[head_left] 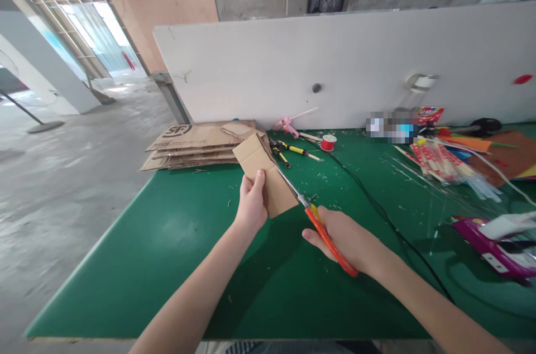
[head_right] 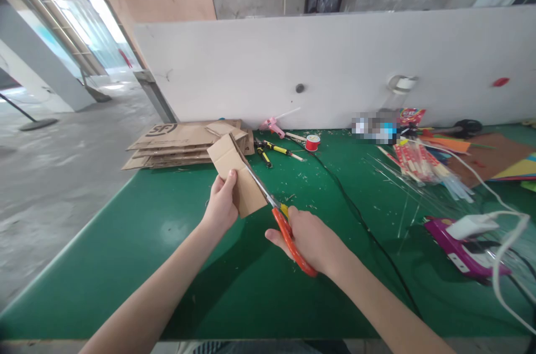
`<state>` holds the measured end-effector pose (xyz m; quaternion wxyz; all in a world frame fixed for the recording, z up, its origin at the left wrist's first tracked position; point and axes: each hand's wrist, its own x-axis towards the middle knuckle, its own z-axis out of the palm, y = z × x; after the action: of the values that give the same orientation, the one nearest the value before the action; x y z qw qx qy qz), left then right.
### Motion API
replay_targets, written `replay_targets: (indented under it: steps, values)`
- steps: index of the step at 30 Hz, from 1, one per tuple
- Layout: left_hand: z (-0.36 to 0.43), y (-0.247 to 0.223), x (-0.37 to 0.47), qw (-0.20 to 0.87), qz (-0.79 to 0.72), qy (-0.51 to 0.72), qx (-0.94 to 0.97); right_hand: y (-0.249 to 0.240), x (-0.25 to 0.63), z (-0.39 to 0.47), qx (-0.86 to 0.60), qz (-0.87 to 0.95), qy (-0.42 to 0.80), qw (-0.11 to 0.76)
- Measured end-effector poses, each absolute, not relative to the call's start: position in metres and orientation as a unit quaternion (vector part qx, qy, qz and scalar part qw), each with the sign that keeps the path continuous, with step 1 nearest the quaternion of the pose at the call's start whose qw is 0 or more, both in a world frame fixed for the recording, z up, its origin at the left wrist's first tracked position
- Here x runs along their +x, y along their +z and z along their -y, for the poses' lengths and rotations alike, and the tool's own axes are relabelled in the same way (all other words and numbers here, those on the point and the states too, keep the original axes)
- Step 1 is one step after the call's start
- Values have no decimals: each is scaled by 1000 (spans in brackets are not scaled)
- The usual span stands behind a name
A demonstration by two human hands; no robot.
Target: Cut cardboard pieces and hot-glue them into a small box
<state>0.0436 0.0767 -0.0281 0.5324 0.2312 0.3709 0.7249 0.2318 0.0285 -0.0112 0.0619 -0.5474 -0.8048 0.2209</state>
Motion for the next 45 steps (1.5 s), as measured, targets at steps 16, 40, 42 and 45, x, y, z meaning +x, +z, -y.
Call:
replay_targets:
  steps: [16, 40, 42, 45]
  values:
    - [-74, -31, 45, 549, -374, 720, 201, -10, 226, -23, -546, 806, 223, 48]
    - [-70, -26, 48, 573, -365, 711, 179, -9, 230, -24, -530, 800, 269, 80]
    - [-69, -26, 48, 576, -368, 708, 178, -8, 232, -24, -526, 804, 269, 72]
    - [-69, -27, 47, 575, -369, 706, 186, -6, 234, -25, -527, 807, 259, 60]
